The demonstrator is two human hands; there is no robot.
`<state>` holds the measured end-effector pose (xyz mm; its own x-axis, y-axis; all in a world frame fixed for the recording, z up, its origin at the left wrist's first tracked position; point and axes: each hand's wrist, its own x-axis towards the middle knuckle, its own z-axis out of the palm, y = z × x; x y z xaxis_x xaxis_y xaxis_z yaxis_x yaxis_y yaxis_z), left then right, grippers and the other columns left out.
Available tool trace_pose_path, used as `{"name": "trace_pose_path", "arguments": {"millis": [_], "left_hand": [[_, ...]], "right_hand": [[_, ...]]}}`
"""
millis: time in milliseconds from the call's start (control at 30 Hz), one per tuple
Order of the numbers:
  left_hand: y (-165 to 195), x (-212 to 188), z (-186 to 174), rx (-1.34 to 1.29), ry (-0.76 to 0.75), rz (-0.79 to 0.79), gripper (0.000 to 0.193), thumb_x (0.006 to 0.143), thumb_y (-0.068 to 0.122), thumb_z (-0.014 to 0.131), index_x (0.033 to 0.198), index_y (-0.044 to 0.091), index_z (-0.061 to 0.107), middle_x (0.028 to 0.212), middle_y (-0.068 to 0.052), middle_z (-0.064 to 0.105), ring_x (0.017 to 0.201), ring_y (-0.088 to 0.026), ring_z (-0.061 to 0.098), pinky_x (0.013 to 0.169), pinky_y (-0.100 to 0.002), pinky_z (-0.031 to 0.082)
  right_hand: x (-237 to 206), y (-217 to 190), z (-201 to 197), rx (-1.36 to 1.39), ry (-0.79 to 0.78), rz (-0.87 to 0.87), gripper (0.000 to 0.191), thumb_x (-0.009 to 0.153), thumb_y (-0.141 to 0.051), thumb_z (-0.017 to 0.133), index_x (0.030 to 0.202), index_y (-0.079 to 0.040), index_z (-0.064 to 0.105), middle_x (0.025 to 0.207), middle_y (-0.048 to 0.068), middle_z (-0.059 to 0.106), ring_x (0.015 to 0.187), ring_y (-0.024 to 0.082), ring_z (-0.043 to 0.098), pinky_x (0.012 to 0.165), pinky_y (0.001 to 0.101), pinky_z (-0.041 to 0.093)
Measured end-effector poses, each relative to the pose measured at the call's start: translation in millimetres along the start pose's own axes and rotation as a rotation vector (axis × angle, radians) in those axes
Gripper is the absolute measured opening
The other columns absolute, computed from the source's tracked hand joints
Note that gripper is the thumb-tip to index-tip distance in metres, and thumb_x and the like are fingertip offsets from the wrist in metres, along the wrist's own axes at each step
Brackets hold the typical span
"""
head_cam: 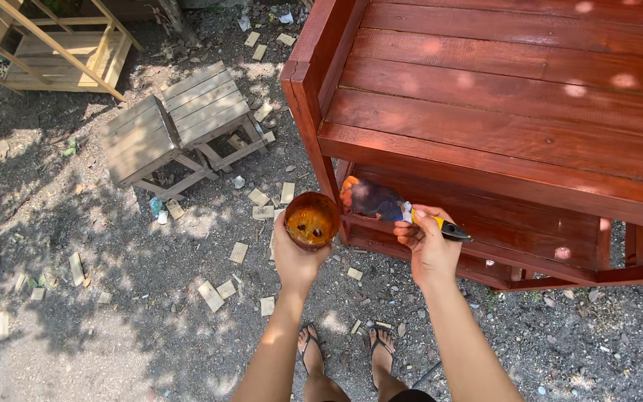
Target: The person applies reddish-brown stain to a three-tier wooden shelving unit using a brush. They repeatedly dip the brush into a small container and coat the shelves and frame, then pour more stain from a bottle into the container to continue.
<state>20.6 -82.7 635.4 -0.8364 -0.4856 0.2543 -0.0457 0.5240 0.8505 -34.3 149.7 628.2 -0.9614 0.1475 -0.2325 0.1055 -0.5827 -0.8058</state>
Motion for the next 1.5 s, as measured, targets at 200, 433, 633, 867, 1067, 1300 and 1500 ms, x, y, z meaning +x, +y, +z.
{"name": "trace_pose_path", "arguments": {"millis": [200,433,633,867,1067,1300,1500], "left_hand": [[-0.7,2.0,-1.4,0.025,0.082,-0.085,0.097,0.055,0.016,0.094,0.14,0.004,0.048,0.128,-0.015,0.065,0.12,-0.032,0.066,0.103,-0.041,0.051],[-0.7,-4.9,-9.8,0.11,0.119,-0.035,0.102,0.051,0.017,0.096,0.139,0.004,0.047,0.127,-0.016,0.063,0.119,-0.034,0.064,0.1,-0.042,0.051],[0.4,-10.8,-13.8,0.108,0.091,-0.067,0.1,0.051,0.017,0.095,0.138,0.004,0.048,0.125,-0.014,0.064,0.117,-0.032,0.065,0.098,-0.041,0.052],[3.3,-8.7,-19.0,-0.03,0.077,-0.006,0.093,0.056,0.013,0.094,0.137,0.003,0.05,0.125,-0.013,0.065,0.117,-0.029,0.067,0.101,-0.039,0.052],[3.4,-8.6,-17.1,0.035,0.082,-0.003,0.095,0.052,0.012,0.095,0.135,0.002,0.05,0.123,-0.014,0.064,0.116,-0.029,0.066,0.1,-0.038,0.051],[4.0,-8.7,-7.5,-0.008,0.094,-0.129,0.097,0.054,0.013,0.094,0.138,0.002,0.047,0.125,-0.012,0.065,0.117,-0.027,0.066,0.1,-0.036,0.051],[2.6,-6.2,-6.4,-0.003,0.102,-0.016,0.096,0.056,0.013,0.094,0.139,0.002,0.046,0.128,-0.014,0.062,0.121,-0.027,0.065,0.103,-0.037,0.051]], "right_hand": [[12.7,54.1,25.4,0.254,0.101,0.117,0.03,0.097,-0.019,0.067,0.121,-0.001,0.063,0.094,0.016,0.073,0.08,0.021,0.073,0.069,0.03,0.062],[22.0,71.2,78.8,0.448,0.182,0.061,0.034,0.098,-0.02,0.066,0.126,-0.002,0.062,0.097,0.016,0.073,0.081,0.019,0.072,0.073,0.0286,0.062],[11.9,83.2,106.9,0.463,0.242,0.071,0.036,0.095,-0.02,0.068,0.127,-0.004,0.06,0.097,0.014,0.073,0.084,0.02,0.074,0.072,0.0288,0.062],[15.9,87.1,105.0,0.448,0.311,0.095,0.036,0.094,-0.02,0.07,0.126,-0.004,0.063,0.1,0.014,0.073,0.086,0.021,0.074,0.075,0.0292,0.061],[5.7,91.8,108.6,0.509,0.207,0.089,0.037,0.092,-0.023,0.068,0.124,-0.007,0.06,0.101,0.014,0.074,0.088,0.022,0.074,0.076,0.0319,0.062],[12.6,88.4,109.2,0.641,0.228,0.173,0.042,0.094,-0.022,0.07,0.131,-0.005,0.059,0.103,0.013,0.071,0.093,0.022,0.074,0.083,0.0313,0.062],[3.6,102.1,103.9,0.556,0.215,0.181,0.042,0.093,-0.02,0.068,0.131,-0.007,0.058,0.103,0.013,0.073,0.091,0.021,0.075,0.082,0.0332,0.061]]}}
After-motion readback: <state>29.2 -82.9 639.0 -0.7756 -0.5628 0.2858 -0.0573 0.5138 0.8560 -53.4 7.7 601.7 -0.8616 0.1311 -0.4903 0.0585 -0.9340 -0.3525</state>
